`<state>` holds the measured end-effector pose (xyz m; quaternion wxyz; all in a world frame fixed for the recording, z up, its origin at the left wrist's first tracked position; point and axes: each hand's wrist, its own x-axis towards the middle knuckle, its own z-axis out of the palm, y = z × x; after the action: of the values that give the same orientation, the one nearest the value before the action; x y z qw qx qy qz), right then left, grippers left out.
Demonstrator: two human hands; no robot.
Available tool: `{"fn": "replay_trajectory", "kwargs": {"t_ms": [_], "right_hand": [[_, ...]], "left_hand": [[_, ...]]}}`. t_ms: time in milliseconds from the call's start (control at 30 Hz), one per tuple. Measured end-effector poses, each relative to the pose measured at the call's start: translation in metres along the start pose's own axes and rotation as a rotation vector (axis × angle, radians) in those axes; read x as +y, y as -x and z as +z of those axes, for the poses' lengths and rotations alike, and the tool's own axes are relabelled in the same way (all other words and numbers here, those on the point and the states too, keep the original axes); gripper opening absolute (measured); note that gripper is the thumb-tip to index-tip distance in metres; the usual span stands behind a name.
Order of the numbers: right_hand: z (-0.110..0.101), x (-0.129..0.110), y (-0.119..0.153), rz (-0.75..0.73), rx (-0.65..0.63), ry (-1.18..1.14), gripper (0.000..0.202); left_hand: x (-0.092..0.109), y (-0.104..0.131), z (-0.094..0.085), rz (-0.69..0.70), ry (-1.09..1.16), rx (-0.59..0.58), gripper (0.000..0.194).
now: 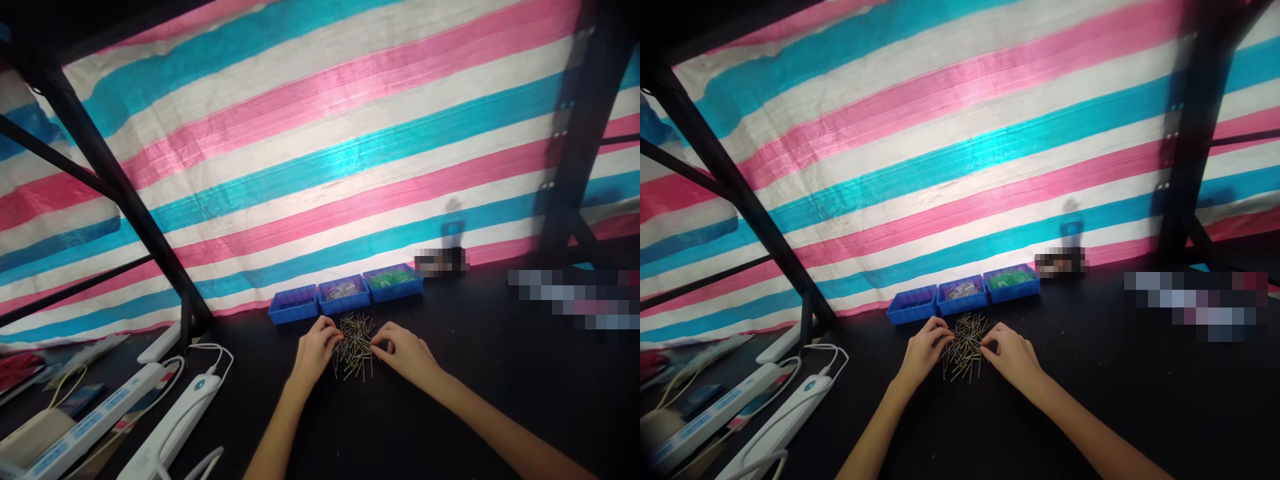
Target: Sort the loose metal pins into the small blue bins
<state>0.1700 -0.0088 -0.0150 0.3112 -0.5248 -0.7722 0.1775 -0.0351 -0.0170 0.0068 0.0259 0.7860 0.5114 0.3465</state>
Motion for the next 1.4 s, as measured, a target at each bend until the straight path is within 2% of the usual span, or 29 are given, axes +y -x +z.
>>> {"fn": "replay_trajectory", "kwargs": {"t_ms": [200, 400, 867, 1400], "right_hand": [[0.0020, -0.0009, 0.0007, -0.001, 0.004, 0.021, 0.019], [0.0017, -0.0012, 0.0006, -0.008, -0.006, 0.027, 0.018], [-0.0004, -0.0048, 0.0016, 0.007, -0.085, 0.035, 0.019], [-0.0024, -0.0050, 0.0024, 0.039, -0.082, 0.041, 0.024]], "left_hand": [[0.0017, 0.0005, 0.0009, 0.000, 0.024, -0.002, 0.021], [0.0013, 0.0009, 0.0060, 0.027, -0.037, -0.039, 0.018], [-0.0014, 0.0013, 0.0069, -0.031, -0.061, -0.084, 0.012], [0.0023, 0.0015, 0.0093, 0.015, -0.062, -0.095, 0.023]]}}
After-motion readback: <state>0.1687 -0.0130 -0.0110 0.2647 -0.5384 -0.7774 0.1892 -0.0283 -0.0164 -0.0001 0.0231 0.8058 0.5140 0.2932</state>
